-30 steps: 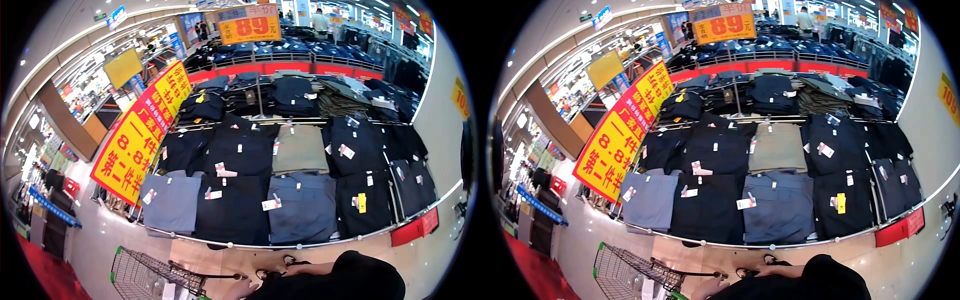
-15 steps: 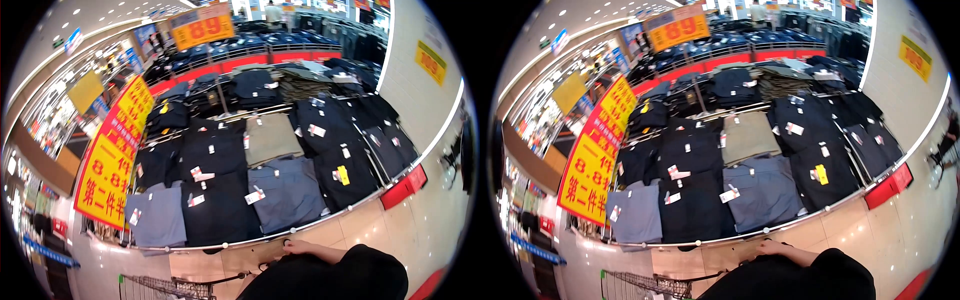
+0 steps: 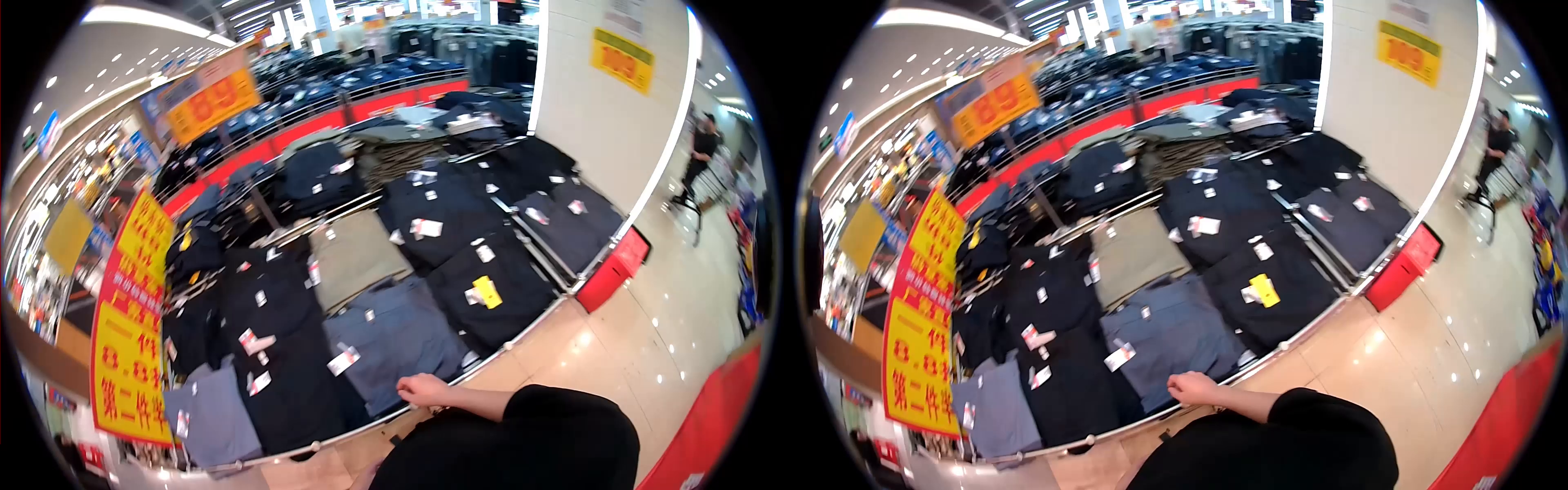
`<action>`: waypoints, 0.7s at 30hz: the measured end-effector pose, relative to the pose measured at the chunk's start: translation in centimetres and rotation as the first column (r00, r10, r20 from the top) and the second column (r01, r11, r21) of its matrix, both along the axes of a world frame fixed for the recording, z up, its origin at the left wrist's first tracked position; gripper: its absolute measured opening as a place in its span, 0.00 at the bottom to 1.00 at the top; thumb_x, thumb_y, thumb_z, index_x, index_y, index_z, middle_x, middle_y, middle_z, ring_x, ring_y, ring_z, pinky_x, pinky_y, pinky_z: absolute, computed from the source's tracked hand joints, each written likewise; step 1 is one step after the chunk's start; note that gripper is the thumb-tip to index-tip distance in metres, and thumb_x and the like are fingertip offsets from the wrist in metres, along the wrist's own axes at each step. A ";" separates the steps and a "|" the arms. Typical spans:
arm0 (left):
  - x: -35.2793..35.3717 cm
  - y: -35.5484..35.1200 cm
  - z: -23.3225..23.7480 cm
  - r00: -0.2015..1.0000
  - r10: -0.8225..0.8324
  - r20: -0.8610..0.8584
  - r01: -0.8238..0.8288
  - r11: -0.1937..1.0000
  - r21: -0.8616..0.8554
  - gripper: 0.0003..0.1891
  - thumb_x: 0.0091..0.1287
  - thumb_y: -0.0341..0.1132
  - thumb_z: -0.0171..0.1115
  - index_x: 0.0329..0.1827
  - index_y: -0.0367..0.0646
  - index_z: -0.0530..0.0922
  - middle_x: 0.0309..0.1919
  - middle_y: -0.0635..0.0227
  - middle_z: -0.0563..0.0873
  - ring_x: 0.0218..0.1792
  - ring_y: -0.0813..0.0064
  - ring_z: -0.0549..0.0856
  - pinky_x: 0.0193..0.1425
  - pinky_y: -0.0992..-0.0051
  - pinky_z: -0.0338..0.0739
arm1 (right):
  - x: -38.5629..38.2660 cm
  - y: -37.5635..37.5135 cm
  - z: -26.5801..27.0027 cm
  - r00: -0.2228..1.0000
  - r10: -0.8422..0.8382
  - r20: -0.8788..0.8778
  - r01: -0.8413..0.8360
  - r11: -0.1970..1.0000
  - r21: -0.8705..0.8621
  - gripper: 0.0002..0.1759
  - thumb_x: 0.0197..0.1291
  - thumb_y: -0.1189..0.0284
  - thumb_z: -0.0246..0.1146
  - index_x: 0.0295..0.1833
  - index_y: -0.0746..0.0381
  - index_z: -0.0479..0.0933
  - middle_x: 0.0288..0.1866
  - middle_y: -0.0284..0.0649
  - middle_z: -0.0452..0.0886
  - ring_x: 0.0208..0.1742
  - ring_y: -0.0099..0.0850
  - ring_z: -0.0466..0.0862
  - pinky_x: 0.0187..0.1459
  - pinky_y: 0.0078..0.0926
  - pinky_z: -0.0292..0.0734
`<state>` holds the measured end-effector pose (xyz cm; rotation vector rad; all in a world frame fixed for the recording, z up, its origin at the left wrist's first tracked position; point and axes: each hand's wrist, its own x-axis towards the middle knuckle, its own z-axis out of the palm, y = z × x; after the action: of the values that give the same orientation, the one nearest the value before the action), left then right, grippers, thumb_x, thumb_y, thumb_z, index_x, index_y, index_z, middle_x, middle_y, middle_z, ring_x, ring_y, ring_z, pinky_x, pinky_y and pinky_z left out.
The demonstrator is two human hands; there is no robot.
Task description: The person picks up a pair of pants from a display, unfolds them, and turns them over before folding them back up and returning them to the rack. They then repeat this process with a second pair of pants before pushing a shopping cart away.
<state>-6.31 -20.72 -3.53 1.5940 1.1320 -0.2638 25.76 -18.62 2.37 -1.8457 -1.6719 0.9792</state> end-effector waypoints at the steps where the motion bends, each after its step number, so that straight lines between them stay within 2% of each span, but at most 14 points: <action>1: 1.1 0.5 0.0 1.000 -0.008 -0.001 0.008 1.000 0.003 0.30 0.71 0.56 0.50 0.49 0.31 0.80 0.40 0.39 0.85 0.44 0.45 0.86 0.50 0.57 0.78 | 0.9 0.0 0.2 0.999 -0.030 0.015 0.030 0.999 0.044 0.15 0.65 0.61 0.57 0.47 0.60 0.79 0.42 0.47 0.86 0.46 0.50 0.84 0.48 0.46 0.79; 6: 7.7 2.2 -0.5 0.999 -0.036 -0.011 0.036 0.999 0.021 0.30 0.71 0.56 0.50 0.49 0.32 0.80 0.41 0.39 0.85 0.45 0.45 0.86 0.50 0.57 0.78 | 4.6 -1.3 0.9 0.992 -0.039 0.122 0.024 0.992 0.123 0.12 0.65 0.63 0.58 0.42 0.61 0.77 0.38 0.49 0.84 0.42 0.50 0.84 0.44 0.47 0.80; 9: 10.9 2.5 -0.7 0.997 -0.074 -0.005 0.074 0.997 0.020 0.30 0.71 0.56 0.50 0.49 0.32 0.80 0.41 0.40 0.85 0.45 0.45 0.86 0.51 0.57 0.78 | 5.9 -3.0 -2.8 0.980 0.011 0.199 -0.041 0.989 0.143 0.15 0.66 0.60 0.56 0.41 0.61 0.79 0.37 0.48 0.84 0.41 0.48 0.85 0.43 0.47 0.80; 12: 12.6 2.0 -0.7 0.996 -0.093 0.003 0.093 0.996 0.012 0.30 0.71 0.56 0.50 0.50 0.32 0.80 0.42 0.40 0.85 0.46 0.46 0.86 0.51 0.58 0.78 | 8.0 -3.8 -3.3 0.920 0.200 0.338 -0.160 0.977 -0.141 0.26 0.70 0.53 0.48 0.38 0.62 0.82 0.35 0.50 0.86 0.38 0.50 0.87 0.41 0.51 0.82; 14: 13.0 1.3 -0.9 0.996 -0.087 0.013 0.087 0.996 0.003 0.30 0.71 0.56 0.50 0.50 0.33 0.80 0.42 0.40 0.85 0.46 0.46 0.86 0.51 0.58 0.78 | 8.4 -3.8 -5.5 0.952 0.094 0.291 -0.090 0.996 -0.027 0.25 0.69 0.54 0.48 0.36 0.61 0.83 0.34 0.50 0.86 0.39 0.50 0.87 0.42 0.50 0.82; 18: 12.7 -0.3 -1.5 0.999 -0.040 0.023 0.041 0.999 -0.019 0.30 0.71 0.57 0.50 0.50 0.33 0.80 0.42 0.41 0.85 0.46 0.46 0.85 0.52 0.58 0.77 | 8.4 -3.8 -4.0 0.933 0.194 0.303 -0.206 0.978 0.009 0.24 0.69 0.55 0.49 0.35 0.61 0.82 0.33 0.49 0.86 0.37 0.50 0.87 0.40 0.50 0.83; 21: 12.6 -1.4 -1.7 1.000 0.001 0.023 0.000 0.999 -0.039 0.30 0.71 0.57 0.50 0.50 0.34 0.80 0.43 0.41 0.85 0.47 0.47 0.85 0.52 0.59 0.77 | 8.6 -3.7 -3.3 0.924 0.198 0.328 -0.189 0.980 -0.060 0.23 0.69 0.57 0.48 0.37 0.62 0.82 0.36 0.48 0.86 0.39 0.49 0.87 0.43 0.49 0.82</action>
<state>6.27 -22.16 -5.26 1.5585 1.1033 -0.2654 34.40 -22.33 -0.95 -1.9788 -2.0836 0.7992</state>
